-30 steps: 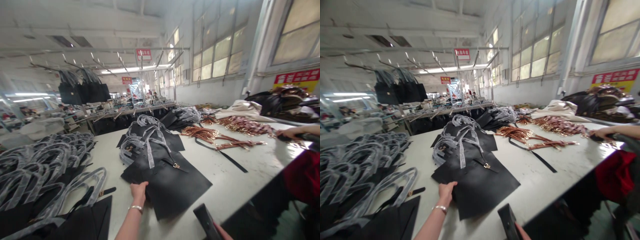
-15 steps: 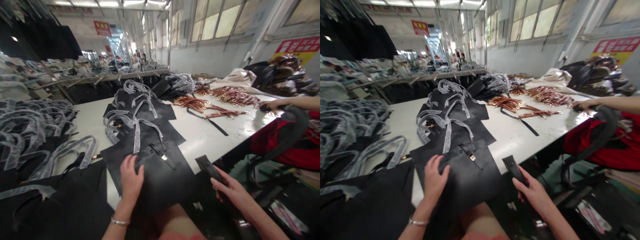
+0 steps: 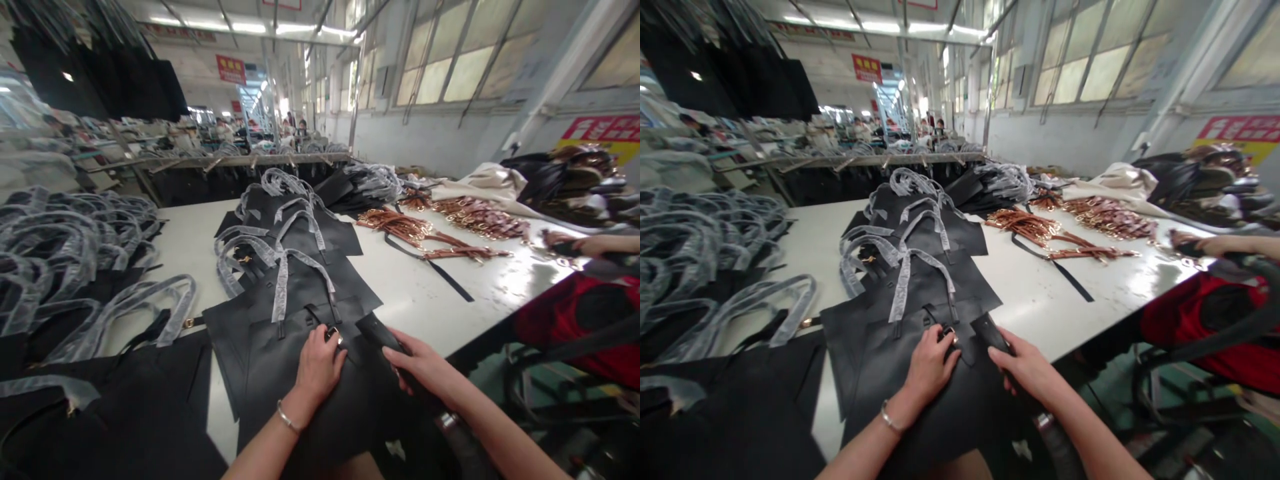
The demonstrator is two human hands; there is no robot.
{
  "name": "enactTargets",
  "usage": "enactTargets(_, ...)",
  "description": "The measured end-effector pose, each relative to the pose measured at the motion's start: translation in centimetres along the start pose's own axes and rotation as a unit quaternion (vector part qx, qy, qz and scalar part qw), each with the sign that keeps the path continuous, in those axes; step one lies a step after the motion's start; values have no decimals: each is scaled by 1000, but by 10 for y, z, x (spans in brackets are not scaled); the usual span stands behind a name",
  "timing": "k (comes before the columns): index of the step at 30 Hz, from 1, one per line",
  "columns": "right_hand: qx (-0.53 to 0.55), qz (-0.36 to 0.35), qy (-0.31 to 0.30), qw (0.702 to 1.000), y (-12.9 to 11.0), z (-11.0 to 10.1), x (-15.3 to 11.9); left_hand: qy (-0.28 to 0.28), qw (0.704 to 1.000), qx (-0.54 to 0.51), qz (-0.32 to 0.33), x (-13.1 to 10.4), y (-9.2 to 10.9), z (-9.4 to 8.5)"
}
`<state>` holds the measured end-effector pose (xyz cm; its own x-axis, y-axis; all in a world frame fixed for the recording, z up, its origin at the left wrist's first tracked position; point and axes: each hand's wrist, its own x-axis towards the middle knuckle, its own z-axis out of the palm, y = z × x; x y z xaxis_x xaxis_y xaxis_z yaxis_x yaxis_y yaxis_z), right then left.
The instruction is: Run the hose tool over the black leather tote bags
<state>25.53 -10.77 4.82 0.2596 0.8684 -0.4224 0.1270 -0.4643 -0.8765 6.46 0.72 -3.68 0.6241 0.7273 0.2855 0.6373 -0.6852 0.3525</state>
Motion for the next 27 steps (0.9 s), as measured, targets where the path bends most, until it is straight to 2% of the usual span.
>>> enactTargets(5,-18,17,-94,995,-35,12,53,-8,999,-7,-30,0,3,-3)
enactTargets(11,-46,40,-135,989,-54,17,91,-9,998,-28,-53,3,2,-4)
enactTargets(19,-75,74,-166,980,-59,17,90,9,992,-12,-129,3,4,-3)
enactTargets(22,-78,40,-138,987,-58,25,95,8,987,-28,-156,4,3,-4)
enactTargets(27,-74,-20,-81,994,-57,32,86,-5,953,-126,-274,5,-4,-13)
